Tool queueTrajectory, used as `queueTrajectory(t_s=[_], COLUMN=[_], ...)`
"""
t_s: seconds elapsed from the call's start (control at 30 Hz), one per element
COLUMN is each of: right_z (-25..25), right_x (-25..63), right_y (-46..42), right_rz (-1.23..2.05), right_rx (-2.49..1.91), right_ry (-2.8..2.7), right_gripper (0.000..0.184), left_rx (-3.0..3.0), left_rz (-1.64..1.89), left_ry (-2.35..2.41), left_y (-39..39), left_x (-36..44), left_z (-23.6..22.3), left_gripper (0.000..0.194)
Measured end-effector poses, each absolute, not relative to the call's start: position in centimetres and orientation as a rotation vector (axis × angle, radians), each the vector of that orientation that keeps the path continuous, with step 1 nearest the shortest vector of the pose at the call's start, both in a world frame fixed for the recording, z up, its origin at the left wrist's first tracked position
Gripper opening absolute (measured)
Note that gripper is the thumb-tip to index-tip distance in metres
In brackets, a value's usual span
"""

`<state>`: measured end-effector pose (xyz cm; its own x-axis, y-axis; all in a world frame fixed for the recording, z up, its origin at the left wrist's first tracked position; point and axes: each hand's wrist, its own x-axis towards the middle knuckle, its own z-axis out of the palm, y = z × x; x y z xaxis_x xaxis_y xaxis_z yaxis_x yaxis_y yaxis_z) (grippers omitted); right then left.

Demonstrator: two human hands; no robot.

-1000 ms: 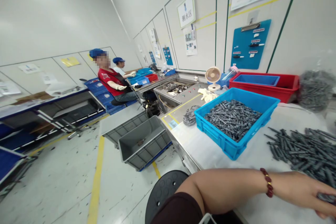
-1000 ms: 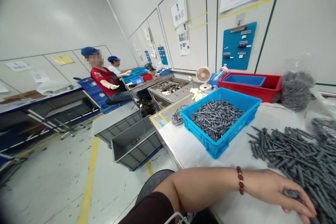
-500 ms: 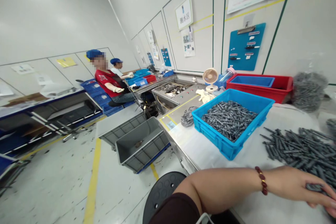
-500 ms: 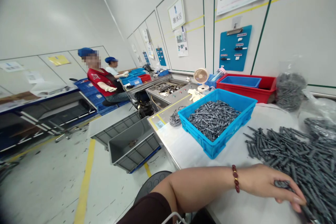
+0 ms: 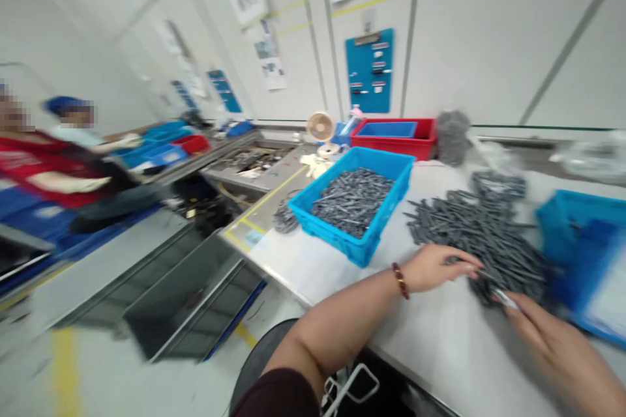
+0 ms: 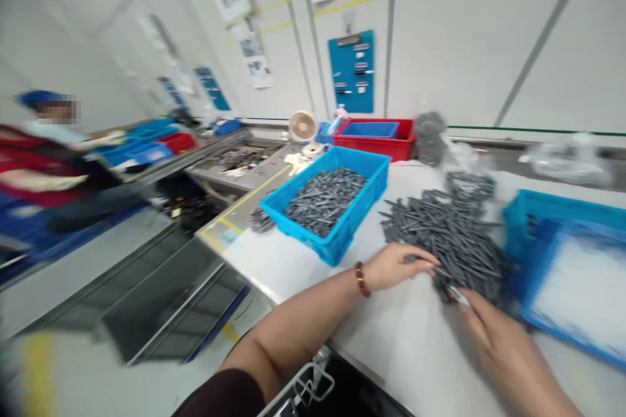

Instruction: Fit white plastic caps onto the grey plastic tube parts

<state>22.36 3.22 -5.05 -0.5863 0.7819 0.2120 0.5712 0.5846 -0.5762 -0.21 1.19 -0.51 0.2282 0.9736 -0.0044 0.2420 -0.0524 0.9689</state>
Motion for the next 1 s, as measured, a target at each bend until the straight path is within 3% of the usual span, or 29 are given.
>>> queueTrajectory(t_s=[0.13, 0.27, 1.0], right_z=[-2.4, -1.0, -0.6], right_x=[21.5, 20.8, 20.9], right_y=[1.7, 1.5, 0.9], right_rz=[0.760, 0.778, 0.724], right_rx=[-1.295, -1.351, -1.362], right_ry=[-2.313, -2.328, -2.459], right_gripper=[0.031, 0.025, 0.017], left_rx=[1.536, 1.579, 1.964], left_rz=[1.017, 1.019, 0.798], left_ry=[1.237, 1.279, 1.224], left_y=[1.2, 1.5, 1.1], left_x=[0.1, 0.2, 0.3], left_z=[-0.5, -0.5, -0.8], left_gripper=[0.026, 0.020, 0.015])
